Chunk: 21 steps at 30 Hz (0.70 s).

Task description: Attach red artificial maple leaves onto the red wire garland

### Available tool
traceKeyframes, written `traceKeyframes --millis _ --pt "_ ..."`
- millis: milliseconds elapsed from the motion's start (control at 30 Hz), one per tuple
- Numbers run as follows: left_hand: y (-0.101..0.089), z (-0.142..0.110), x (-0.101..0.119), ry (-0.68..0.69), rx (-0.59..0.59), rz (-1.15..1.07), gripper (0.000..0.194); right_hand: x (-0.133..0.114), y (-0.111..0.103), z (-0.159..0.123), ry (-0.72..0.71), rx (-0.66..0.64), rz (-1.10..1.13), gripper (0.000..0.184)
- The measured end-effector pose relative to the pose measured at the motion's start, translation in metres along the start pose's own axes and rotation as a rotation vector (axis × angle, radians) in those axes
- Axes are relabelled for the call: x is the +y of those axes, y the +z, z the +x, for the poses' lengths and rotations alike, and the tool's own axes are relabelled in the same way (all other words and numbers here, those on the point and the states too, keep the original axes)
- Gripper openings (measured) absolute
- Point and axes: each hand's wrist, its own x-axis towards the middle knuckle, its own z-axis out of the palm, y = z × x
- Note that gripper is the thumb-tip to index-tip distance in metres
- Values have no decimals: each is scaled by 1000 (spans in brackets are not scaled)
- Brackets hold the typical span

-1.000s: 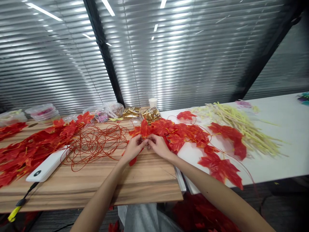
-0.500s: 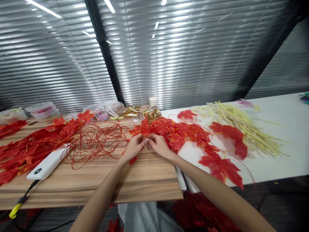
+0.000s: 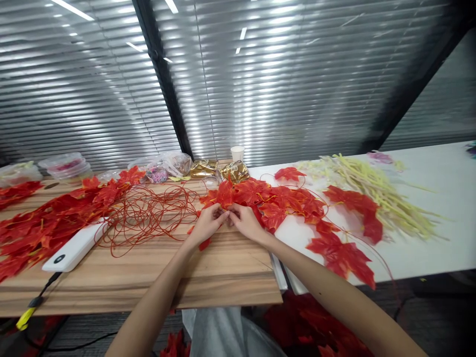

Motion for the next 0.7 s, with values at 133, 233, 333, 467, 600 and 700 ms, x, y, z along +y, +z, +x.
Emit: traceKeyframes --millis 133,233,333,467,600,700 --pt "-1 -2 2 64 -24 149 13 -1 -1 0 21 1 -67 17" --pt "-2 -3 4 110 -41 231 13 -2 -1 0 39 -6 -89 17" --pt "-3 -3 4 121 -50 239 18 -2 -1 0 30 -12 -88 17" --pt "-3 -3 4 119 -51 231 22 -3 -2 0 28 -10 -81 17" --pt "-2 -2 3 125 -38 188 21 -3 -2 0 9 -5 -59 17" --pt "-3 -2 2 118 -31 162 20 -3 -2 0 11 -4 -34 17"
